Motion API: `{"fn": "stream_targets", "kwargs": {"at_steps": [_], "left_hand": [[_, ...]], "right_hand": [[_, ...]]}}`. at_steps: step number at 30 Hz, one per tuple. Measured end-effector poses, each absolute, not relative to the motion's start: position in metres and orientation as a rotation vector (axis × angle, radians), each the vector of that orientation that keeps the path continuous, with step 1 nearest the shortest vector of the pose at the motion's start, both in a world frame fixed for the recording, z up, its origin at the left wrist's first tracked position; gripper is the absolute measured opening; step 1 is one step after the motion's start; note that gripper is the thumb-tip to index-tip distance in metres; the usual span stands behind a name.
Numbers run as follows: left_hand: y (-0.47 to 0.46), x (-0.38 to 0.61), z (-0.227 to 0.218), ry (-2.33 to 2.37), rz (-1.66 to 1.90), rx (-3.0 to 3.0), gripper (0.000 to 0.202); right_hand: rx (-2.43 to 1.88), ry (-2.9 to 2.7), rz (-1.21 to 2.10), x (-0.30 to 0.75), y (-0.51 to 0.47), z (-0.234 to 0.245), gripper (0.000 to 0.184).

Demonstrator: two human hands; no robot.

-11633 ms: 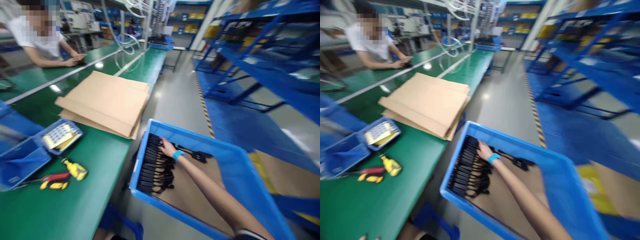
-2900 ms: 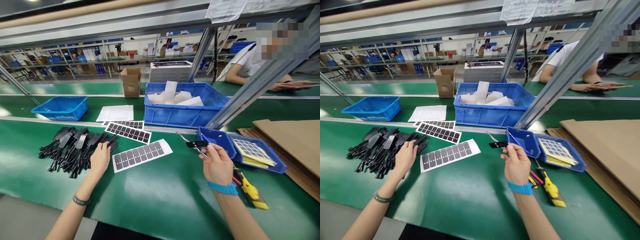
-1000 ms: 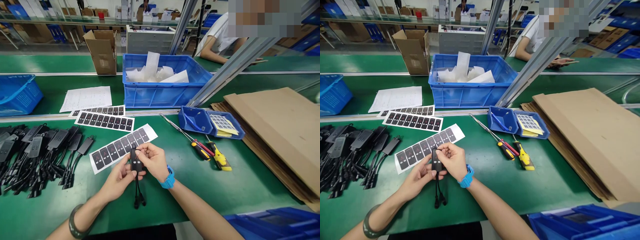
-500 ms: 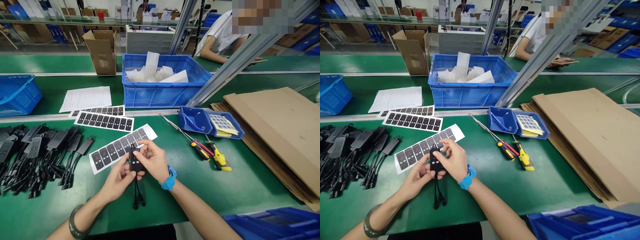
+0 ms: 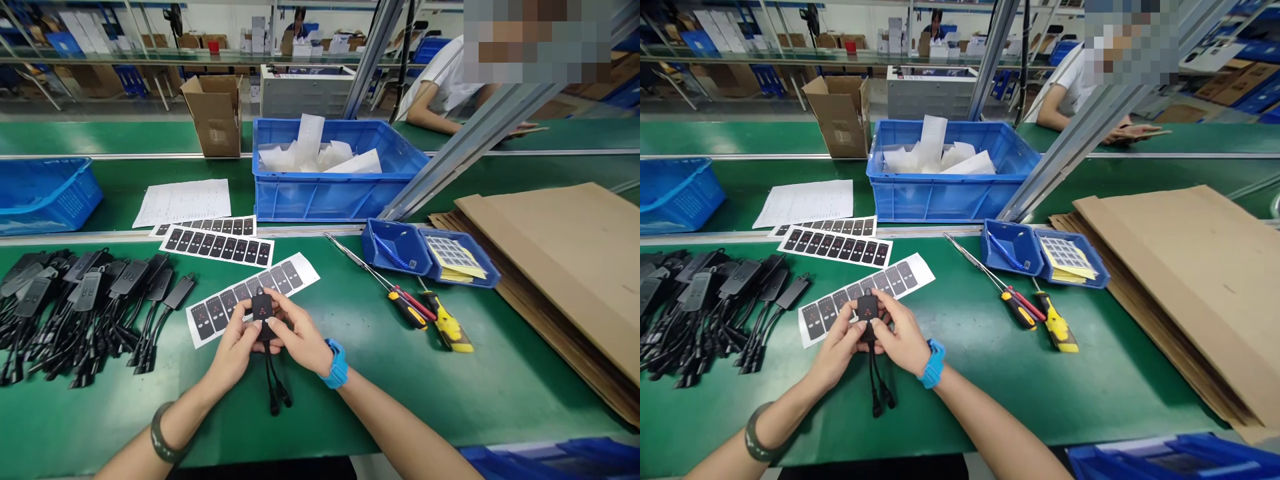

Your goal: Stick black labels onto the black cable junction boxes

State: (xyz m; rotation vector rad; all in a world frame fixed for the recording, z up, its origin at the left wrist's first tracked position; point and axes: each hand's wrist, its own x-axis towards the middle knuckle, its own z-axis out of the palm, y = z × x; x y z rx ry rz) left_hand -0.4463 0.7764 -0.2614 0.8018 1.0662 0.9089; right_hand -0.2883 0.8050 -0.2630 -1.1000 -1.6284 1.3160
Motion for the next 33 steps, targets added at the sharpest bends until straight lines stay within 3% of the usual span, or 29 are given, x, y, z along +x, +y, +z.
{"fn": "stream_targets", "kwargs": {"at_steps": [5,11,16,18,25,33], "left_hand": [[0.774,-0.440,-0.268,1.096,0.930,0.886,0.036],[0.776,-0.440,-0.256,1.060,0.917,0.870,0.059],[0.797,-0.482,-0.222,1.508,0.875,1.583,0.021],[0.809,-0.508,-0.218,1.744,0.793,1.835,0.024],[0.841,-0.554,-0.236,1.802,0.390,2.049,0.029],[0.846,-0.548,-0.241,1.775,0.391,2.028,0.027]], "right_hand": [[-1.144,-1.728,1.107,-0.292,0.801,-0.266,0.055],[-1.200,-2.087,0.681,-0.275,0.810,-0.283,0.076],[-1.534,-2.149,0.206,-0.225,0.841,-0.288,0.065],[-1.623,-2.134,0.071,-0.216,0.848,-0.279,0.059],[-1.035,-2.443,0.236,-0.264,0.826,-0.264,0.032],[-0.992,-2.553,0.180,-0.278,0.813,-0.287,0.025]]}}
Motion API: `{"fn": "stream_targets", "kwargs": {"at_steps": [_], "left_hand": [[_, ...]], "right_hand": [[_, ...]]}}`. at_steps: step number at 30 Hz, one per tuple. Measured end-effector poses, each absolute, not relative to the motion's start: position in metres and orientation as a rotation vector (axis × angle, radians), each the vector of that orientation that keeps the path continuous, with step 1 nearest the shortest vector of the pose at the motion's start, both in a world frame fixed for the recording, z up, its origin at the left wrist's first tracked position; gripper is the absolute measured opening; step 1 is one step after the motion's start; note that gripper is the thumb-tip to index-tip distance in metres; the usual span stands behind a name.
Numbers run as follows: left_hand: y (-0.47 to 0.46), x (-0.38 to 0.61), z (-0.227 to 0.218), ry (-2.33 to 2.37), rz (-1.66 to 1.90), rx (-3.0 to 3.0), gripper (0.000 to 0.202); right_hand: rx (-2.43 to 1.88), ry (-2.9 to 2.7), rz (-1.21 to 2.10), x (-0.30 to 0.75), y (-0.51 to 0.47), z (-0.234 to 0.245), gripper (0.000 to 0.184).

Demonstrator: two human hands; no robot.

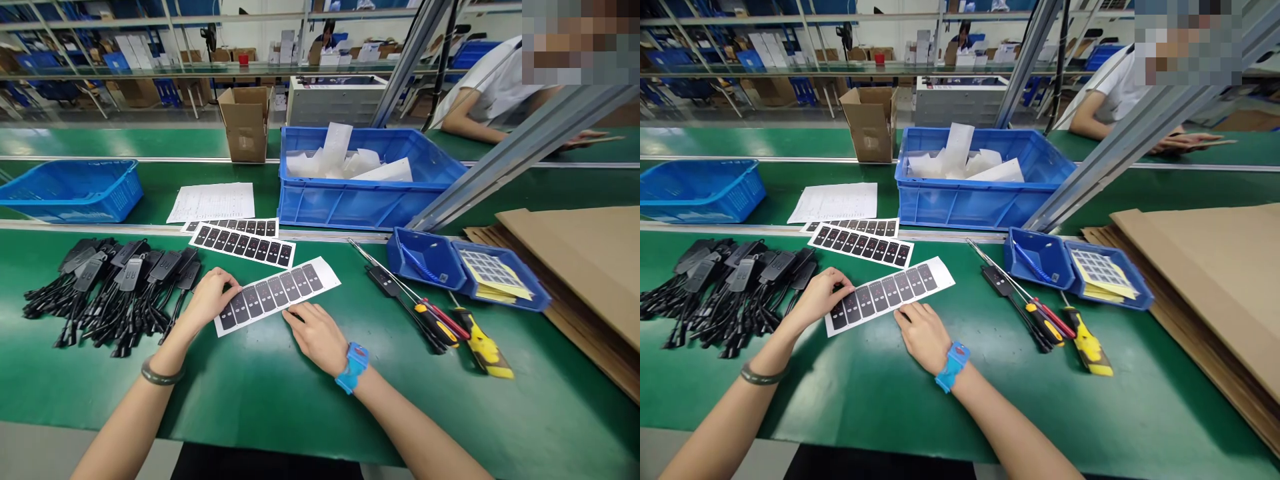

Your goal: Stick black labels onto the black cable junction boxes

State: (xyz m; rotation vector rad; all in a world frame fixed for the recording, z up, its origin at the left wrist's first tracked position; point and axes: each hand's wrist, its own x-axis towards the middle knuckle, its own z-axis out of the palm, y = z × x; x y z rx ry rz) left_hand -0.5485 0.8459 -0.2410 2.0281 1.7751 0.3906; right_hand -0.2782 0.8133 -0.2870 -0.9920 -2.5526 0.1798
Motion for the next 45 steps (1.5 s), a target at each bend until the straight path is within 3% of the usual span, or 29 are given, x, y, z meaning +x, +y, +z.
{"fn": "stream_targets", "kwargs": {"at_steps": [19,28,32,35,38,45], "left_hand": [[0.848,-0.546,-0.252,1.831,0.456,2.104,0.021],[0.839,-0.555,-0.212,2.209,0.731,1.990,0.030],[0.802,-0.546,-0.222,1.974,0.624,2.205,0.014],[0.763,-0.520,-0.248,1.691,0.331,2.381,0.022],[0.736,-0.495,-0.272,1.744,0.170,2.546,0.041],[0.731,-0.478,-0.286,1.868,0.108,2.629,0.060]], "right_hand": [[-1.035,-2.587,0.176,-0.287,0.811,-0.285,0.028],[-1.053,-2.559,0.265,-0.289,0.809,-0.290,0.030],[-1.098,-2.388,0.462,-0.282,0.821,-0.294,0.026],[-1.221,-2.247,0.529,-0.271,0.851,-0.295,0.021],[-1.434,-2.115,0.507,-0.258,0.887,-0.298,0.022],[-1.393,-1.724,0.809,-0.238,0.928,-0.322,0.004]]}}
